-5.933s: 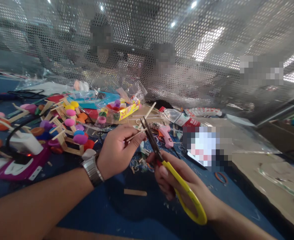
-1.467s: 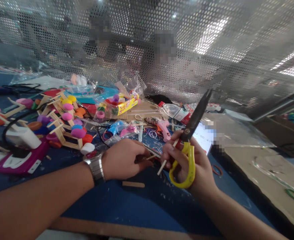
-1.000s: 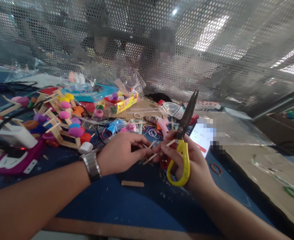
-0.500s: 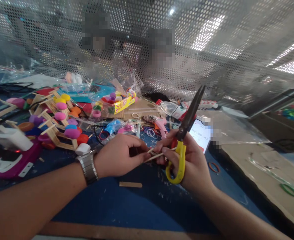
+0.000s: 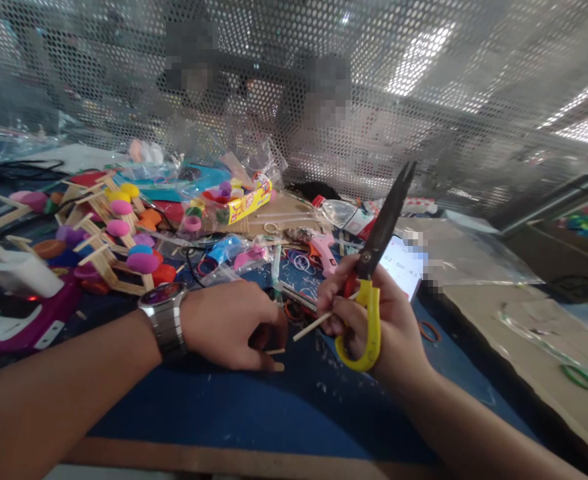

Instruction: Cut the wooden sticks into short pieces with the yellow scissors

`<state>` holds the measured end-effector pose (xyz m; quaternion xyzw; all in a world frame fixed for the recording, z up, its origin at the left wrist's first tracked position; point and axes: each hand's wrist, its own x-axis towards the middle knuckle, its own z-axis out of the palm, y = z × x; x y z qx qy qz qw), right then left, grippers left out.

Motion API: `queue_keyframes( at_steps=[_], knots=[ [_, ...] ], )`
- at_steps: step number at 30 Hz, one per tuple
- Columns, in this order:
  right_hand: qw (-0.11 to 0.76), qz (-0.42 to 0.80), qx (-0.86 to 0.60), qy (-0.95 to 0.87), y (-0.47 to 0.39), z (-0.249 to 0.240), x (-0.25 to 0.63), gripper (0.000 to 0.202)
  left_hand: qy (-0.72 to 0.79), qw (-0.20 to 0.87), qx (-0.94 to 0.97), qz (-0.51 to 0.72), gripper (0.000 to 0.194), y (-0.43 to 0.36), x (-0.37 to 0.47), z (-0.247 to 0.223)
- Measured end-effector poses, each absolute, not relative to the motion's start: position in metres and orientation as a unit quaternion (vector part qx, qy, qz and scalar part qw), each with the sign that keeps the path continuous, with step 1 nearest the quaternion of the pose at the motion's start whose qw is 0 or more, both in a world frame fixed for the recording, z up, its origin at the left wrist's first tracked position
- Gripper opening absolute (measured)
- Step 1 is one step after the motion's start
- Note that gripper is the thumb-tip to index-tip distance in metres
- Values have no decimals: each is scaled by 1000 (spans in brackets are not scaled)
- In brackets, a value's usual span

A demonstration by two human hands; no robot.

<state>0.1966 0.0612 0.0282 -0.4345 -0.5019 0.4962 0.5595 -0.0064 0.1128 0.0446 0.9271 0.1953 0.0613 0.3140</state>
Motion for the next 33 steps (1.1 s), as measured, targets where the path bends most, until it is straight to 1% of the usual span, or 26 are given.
queue_keyframes(
  at_steps=[4,7,9,16,21,27,33],
  knots=[
    [560,493,-435,-504,61,28,197,25,195,318,925,67,10,113,-8,42],
    [563,493,-434,-502,61,29,197,26,174,310,931,82,27,114,-8,39],
    [560,491,-437,-504,61,29,197,26,158,301,936,90,31,115,-8,38],
    [560,492,-435,-505,59,31,196,25,165,298,938,67,25,115,-7,38],
    [557,494,-424,-516,61,30,197,28,165,309,935,61,23,116,-7,38],
    [545,505,-417,-524,62,28,198,26,148,331,930,61,19,115,-6,40],
    [545,504,-416,-525,62,28,198,25,166,349,921,54,21,114,-6,40]
  ],
)
